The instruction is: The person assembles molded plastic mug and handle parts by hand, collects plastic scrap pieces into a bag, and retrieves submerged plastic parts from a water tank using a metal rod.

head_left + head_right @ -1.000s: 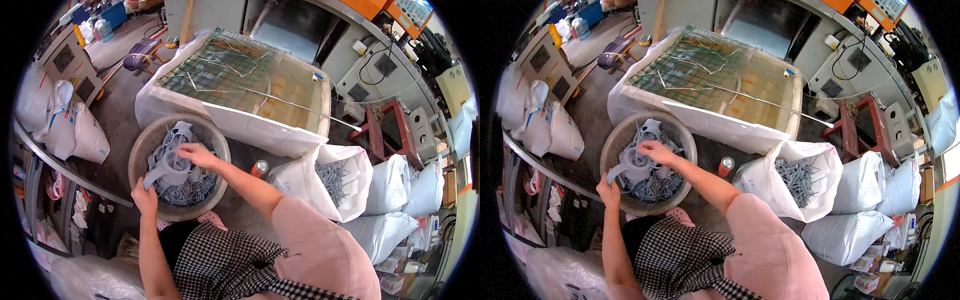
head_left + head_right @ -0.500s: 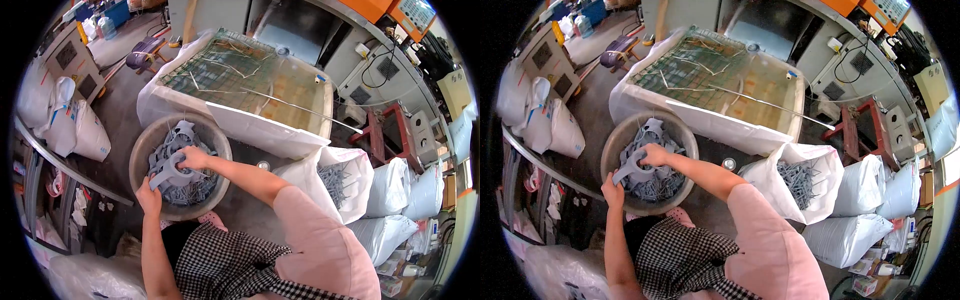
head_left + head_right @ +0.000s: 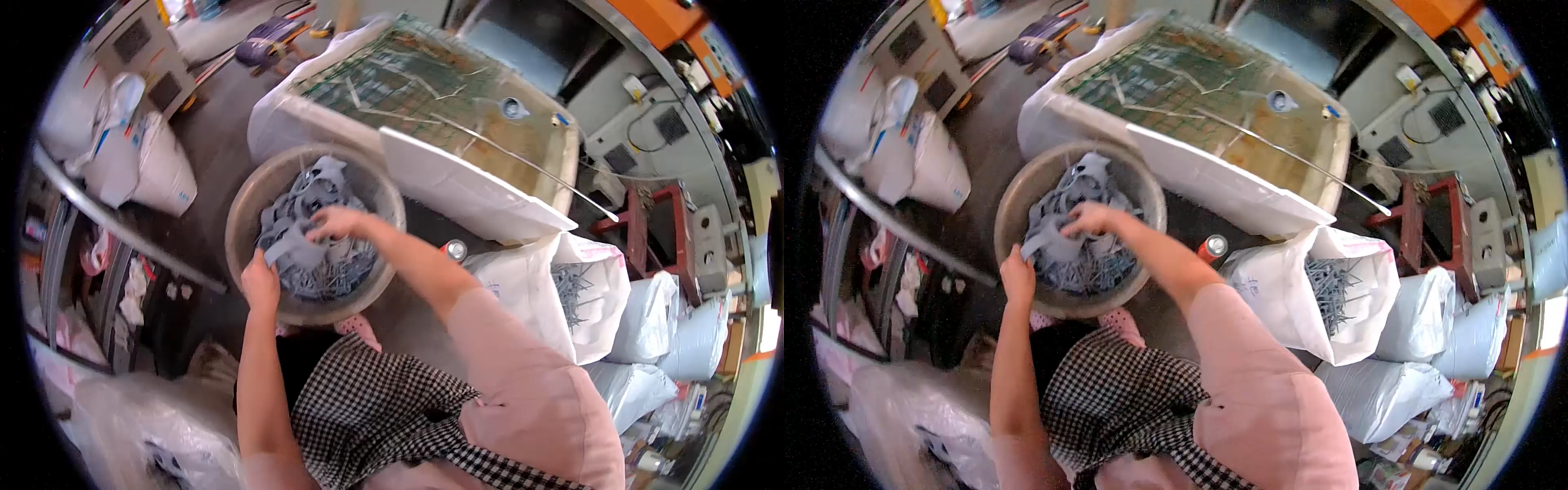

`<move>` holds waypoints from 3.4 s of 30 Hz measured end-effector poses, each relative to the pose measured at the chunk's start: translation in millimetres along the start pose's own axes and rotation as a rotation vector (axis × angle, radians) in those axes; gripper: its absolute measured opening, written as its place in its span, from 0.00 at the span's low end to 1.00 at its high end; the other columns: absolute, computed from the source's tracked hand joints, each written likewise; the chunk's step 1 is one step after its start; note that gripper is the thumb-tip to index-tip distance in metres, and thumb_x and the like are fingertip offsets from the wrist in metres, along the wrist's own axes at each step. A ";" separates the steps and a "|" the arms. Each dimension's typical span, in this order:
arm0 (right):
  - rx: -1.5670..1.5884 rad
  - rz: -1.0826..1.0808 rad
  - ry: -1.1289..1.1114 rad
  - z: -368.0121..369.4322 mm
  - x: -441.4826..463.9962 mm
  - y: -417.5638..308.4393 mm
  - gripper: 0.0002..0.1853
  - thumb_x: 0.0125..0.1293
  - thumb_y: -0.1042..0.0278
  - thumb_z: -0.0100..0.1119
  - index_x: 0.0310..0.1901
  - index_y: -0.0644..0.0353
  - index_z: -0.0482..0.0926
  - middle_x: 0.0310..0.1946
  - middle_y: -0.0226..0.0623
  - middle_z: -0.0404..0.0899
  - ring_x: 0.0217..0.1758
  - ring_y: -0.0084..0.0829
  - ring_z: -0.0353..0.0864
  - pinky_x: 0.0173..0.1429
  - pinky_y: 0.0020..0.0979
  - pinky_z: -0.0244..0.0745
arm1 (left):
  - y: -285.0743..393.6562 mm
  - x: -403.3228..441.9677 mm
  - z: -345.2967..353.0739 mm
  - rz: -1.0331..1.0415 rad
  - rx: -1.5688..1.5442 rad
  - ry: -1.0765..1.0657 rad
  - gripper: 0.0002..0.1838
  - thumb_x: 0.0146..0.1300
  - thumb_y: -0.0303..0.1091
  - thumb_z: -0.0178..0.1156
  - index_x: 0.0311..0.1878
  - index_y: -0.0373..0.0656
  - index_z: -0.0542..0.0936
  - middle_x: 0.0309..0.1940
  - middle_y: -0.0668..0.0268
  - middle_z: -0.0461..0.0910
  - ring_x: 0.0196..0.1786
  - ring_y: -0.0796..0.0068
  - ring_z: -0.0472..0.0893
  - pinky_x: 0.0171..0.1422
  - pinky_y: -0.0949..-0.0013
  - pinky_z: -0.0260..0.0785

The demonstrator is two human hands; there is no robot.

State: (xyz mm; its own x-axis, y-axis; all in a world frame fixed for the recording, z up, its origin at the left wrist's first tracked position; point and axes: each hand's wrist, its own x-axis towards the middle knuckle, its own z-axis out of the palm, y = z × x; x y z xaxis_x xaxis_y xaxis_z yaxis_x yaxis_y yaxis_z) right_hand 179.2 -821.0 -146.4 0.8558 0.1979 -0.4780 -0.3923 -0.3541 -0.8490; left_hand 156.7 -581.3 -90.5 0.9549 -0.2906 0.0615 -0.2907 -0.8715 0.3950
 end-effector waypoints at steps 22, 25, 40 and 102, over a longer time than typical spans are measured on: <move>-0.089 -0.473 0.831 -104.8 -187.7 -131.6 0.15 0.63 0.65 0.59 0.36 0.74 0.78 0.25 0.46 0.82 0.25 0.34 0.85 0.30 0.30 0.79 | 49.0 1.7 -50.9 0.231 -0.599 0.502 0.33 0.62 0.44 0.61 0.62 0.34 0.62 0.58 0.48 0.66 0.62 0.51 0.66 0.66 0.57 0.57; -0.095 -0.436 1.075 -172.5 -253.0 -123.0 0.14 0.63 0.64 0.59 0.35 0.71 0.80 0.23 0.44 0.82 0.25 0.33 0.85 0.31 0.30 0.79 | 51.9 10.9 -42.4 0.128 -0.579 0.396 0.31 0.69 0.51 0.50 0.65 0.38 0.61 0.62 0.51 0.63 0.64 0.53 0.65 0.68 0.57 0.56; -0.590 0.609 0.882 -332.1 -262.8 223.1 0.13 0.52 0.61 0.60 0.25 0.65 0.83 0.24 0.49 0.81 0.30 0.44 0.83 0.42 0.37 0.78 | 113.4 58.0 34.7 0.213 -0.441 -0.023 0.16 0.70 0.38 0.51 0.54 0.39 0.71 0.51 0.56 0.70 0.55 0.58 0.71 0.61 0.61 0.62; -1.026 0.759 0.859 -397.8 -262.0 288.3 0.34 0.62 0.64 0.55 0.69 0.43 0.53 0.65 0.43 0.58 0.69 0.45 0.57 0.65 0.54 0.59 | 147.4 73.2 57.8 0.237 -0.514 -0.148 0.09 0.66 0.28 0.53 0.46 0.34 0.74 0.43 0.57 0.73 0.46 0.65 0.75 0.52 0.68 0.68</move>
State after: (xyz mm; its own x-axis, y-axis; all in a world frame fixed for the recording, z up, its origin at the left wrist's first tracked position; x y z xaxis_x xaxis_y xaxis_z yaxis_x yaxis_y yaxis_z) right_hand -24.0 -1338.5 -176.3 0.6396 -0.7564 -0.1368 -0.7264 -0.6530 0.2145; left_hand 180.2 -753.8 -80.8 0.8381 -0.5382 0.0883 -0.3928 -0.4833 0.7824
